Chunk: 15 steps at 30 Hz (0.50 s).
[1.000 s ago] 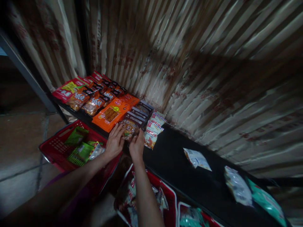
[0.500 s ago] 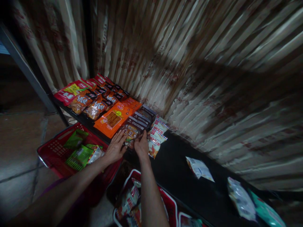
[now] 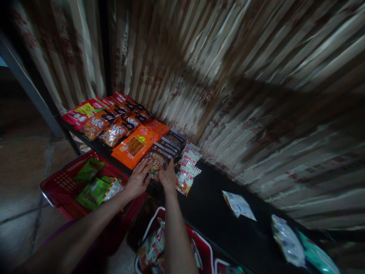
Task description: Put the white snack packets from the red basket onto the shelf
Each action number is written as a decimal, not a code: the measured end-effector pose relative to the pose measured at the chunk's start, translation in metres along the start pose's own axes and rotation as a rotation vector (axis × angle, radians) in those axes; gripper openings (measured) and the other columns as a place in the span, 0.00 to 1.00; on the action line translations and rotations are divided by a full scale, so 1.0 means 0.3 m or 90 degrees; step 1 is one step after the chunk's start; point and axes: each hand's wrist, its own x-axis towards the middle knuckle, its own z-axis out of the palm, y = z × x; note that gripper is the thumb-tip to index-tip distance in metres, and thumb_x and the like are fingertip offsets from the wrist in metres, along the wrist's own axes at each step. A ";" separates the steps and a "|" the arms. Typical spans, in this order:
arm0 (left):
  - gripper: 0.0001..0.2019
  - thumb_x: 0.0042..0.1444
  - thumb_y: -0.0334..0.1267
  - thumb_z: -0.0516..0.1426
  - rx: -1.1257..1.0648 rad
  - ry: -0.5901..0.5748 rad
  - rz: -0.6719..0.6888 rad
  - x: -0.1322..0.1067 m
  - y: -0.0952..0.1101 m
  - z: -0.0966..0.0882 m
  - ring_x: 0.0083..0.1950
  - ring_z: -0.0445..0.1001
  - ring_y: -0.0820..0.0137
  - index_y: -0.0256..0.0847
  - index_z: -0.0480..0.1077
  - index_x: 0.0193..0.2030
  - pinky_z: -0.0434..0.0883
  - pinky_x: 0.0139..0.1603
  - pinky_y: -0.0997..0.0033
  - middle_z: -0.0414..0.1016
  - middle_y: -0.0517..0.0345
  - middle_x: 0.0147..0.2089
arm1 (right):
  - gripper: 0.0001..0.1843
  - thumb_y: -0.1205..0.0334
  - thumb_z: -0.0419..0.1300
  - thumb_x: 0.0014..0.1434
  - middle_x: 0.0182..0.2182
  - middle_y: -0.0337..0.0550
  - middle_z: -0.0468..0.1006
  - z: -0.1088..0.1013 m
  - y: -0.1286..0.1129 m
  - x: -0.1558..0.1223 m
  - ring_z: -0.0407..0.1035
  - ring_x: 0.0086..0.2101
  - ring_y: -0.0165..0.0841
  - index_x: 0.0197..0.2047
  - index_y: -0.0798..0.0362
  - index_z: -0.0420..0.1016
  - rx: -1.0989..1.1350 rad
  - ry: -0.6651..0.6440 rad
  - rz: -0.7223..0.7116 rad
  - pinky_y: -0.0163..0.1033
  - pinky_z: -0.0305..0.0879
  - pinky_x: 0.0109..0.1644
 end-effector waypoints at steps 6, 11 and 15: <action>0.25 0.53 0.26 0.50 -0.006 0.003 -0.006 0.013 -0.005 -0.018 0.70 0.50 0.57 0.37 0.61 0.59 0.56 0.66 0.46 0.54 0.44 0.68 | 0.37 0.62 0.52 0.53 0.58 0.54 0.67 -0.001 -0.041 -0.041 0.64 0.55 0.46 0.66 0.54 0.52 -0.054 -0.008 0.044 0.53 0.56 0.58; 0.23 0.53 0.24 0.50 -0.004 -0.016 -0.013 0.025 -0.009 -0.030 0.69 0.52 0.57 0.33 0.63 0.58 0.56 0.67 0.49 0.56 0.41 0.67 | 0.34 0.60 0.49 0.56 0.57 0.48 0.68 -0.006 -0.051 -0.033 0.64 0.55 0.43 0.66 0.51 0.50 -0.115 -0.042 0.065 0.50 0.58 0.58; 0.21 0.54 0.25 0.49 -0.017 -0.015 -0.011 0.028 -0.014 -0.037 0.68 0.53 0.58 0.34 0.64 0.56 0.58 0.66 0.51 0.56 0.42 0.66 | 0.33 0.60 0.49 0.57 0.58 0.48 0.68 -0.007 -0.057 -0.027 0.63 0.56 0.41 0.66 0.52 0.50 -0.096 -0.044 0.059 0.45 0.57 0.59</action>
